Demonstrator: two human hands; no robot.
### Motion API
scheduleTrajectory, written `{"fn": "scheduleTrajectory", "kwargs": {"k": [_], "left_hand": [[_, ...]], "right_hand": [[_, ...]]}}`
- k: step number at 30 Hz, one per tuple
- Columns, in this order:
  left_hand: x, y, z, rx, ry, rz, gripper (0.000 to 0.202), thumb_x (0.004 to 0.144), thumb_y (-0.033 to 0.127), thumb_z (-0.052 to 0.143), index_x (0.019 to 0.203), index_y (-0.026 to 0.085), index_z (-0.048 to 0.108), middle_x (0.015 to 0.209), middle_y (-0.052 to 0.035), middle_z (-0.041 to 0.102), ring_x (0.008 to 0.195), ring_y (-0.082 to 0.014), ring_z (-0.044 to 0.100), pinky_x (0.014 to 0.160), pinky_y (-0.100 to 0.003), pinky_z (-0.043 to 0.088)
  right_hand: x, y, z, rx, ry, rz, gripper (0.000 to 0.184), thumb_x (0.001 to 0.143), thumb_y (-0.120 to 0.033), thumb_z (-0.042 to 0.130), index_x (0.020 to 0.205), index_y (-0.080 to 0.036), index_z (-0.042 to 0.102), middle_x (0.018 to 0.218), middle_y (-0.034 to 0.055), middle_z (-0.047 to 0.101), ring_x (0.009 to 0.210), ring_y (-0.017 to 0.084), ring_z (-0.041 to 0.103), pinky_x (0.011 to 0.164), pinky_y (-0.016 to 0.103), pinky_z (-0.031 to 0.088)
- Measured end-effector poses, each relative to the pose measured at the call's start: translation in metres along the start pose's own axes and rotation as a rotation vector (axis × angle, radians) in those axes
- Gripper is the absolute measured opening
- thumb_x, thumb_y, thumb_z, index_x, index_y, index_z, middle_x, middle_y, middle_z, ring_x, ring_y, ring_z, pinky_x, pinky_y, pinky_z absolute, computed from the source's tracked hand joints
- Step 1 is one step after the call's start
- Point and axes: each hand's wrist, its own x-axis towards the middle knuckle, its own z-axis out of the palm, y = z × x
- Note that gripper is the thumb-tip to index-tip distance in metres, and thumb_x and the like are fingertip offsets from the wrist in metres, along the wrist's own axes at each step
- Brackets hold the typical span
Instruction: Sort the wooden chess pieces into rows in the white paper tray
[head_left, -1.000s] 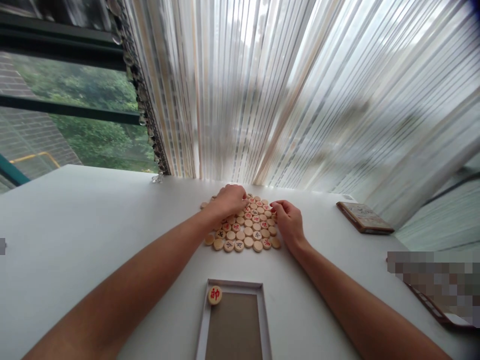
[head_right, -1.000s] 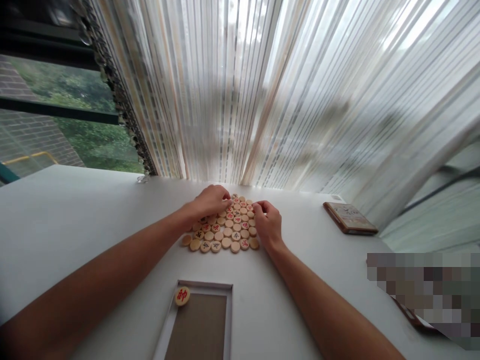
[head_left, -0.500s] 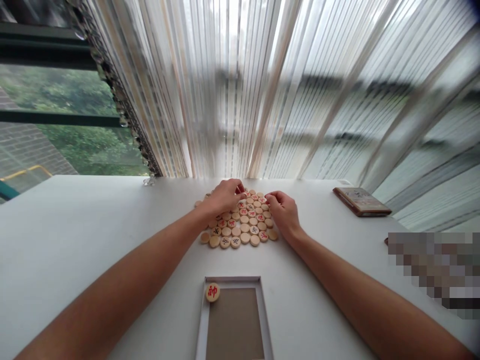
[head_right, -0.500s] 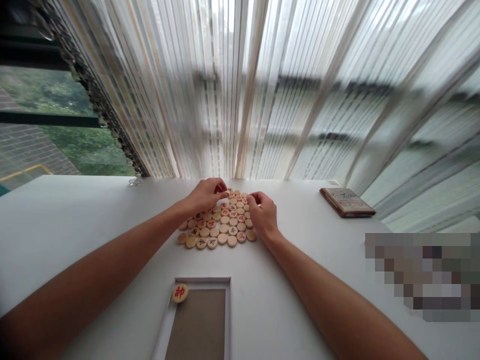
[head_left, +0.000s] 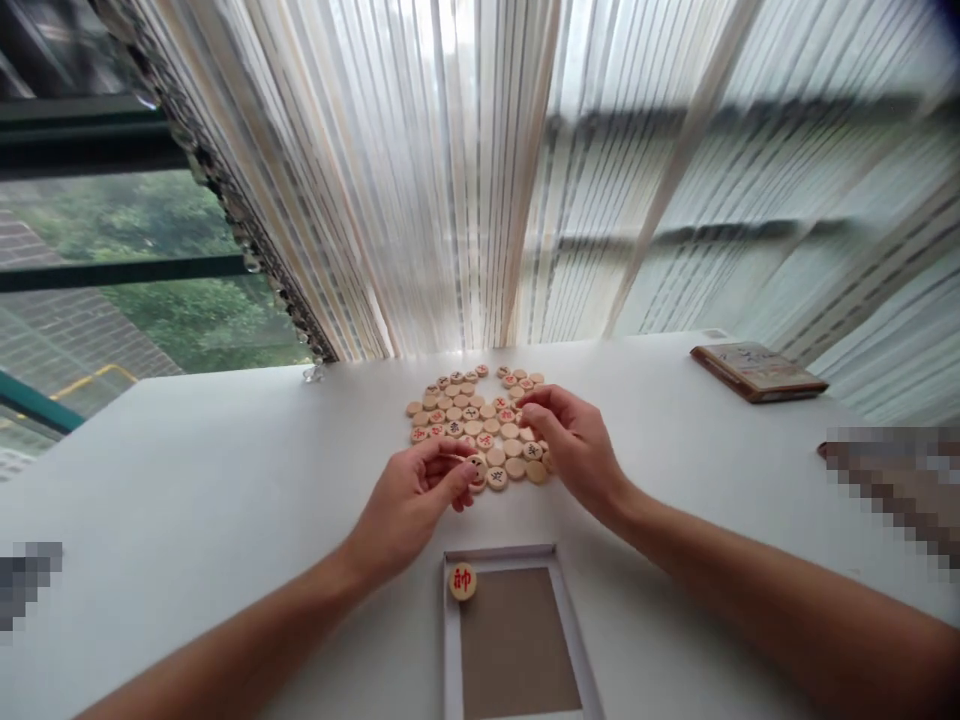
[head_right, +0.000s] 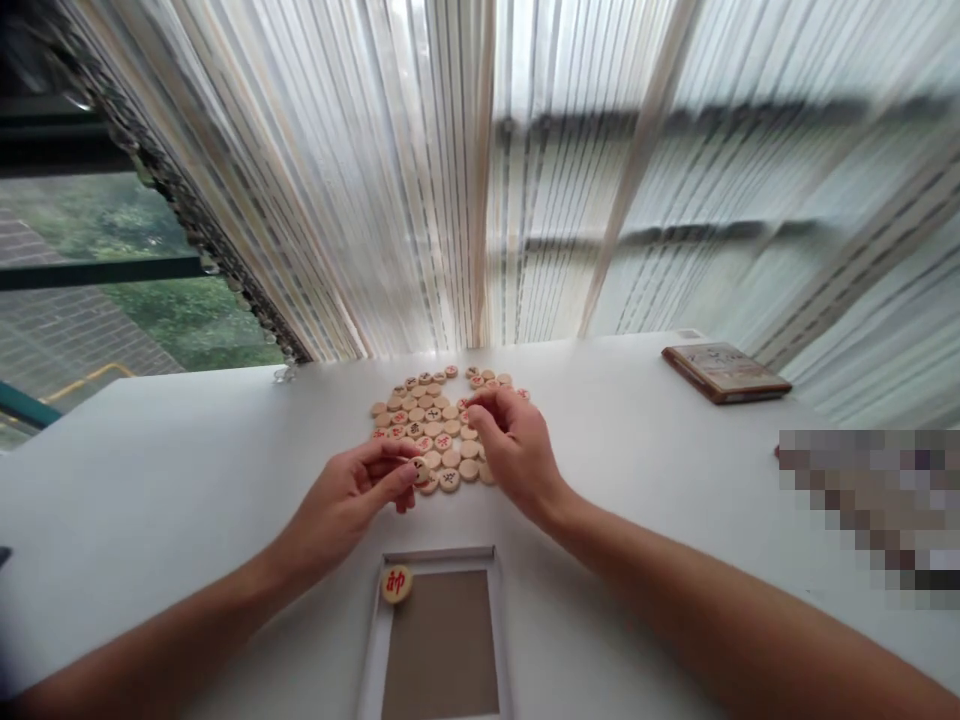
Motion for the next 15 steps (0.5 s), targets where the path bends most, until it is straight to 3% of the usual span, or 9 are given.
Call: {"fn": "scheduleTrajectory", "kwargs": {"k": [2,5,10,15], "left_hand": [[-0.008,-0.005,0.0,-0.06,0.028,-0.016,0.039,0.089,0.043,0.08,0.109,0.012,0.07,0.08,-0.0049,0.077,0.071,-0.0163,0.072,0.072,-0.03,0.061],[-0.009,-0.011,-0.001,-0.16,0.04,-0.037,0.041,0.087,0.043,0.084,0.111,0.012,0.073,0.087,-0.0073,0.08,0.076,-0.019,0.077,0.077,-0.033,0.065],[-0.01,-0.019,-0.002,-0.284,0.064,-0.057,0.039,0.083,0.043,0.088,0.107,0.013,0.078,0.088,-0.0079,0.083,0.079,-0.0227,0.081,0.079,-0.036,0.069],[-0.013,-0.02,-0.001,-0.297,0.057,-0.042,0.027,0.085,0.035,0.088,0.102,0.015,0.082,0.087,-0.006,0.084,0.079,-0.022,0.082,0.079,-0.034,0.071]], "right_hand": [[-0.014,-0.009,0.01,0.184,-0.172,0.1,0.022,0.093,-0.041,0.064,0.087,-0.02,0.068,0.07,-0.0002,0.065,0.058,0.014,0.052,0.055,0.028,0.042],[-0.025,-0.013,0.018,0.246,-0.327,0.138,0.026,0.094,-0.044,0.068,0.088,-0.019,0.069,0.07,-0.0006,0.064,0.057,0.013,0.052,0.054,0.026,0.042],[-0.026,-0.013,0.017,0.247,-0.432,0.188,0.035,0.083,-0.052,0.084,0.084,-0.02,0.072,0.073,0.0025,0.07,0.064,0.016,0.06,0.057,0.027,0.047],[-0.03,-0.016,0.017,0.296,-0.446,0.225,0.033,0.079,-0.049,0.09,0.081,-0.019,0.076,0.066,0.0011,0.07,0.056,0.013,0.057,0.05,0.025,0.045]]}}
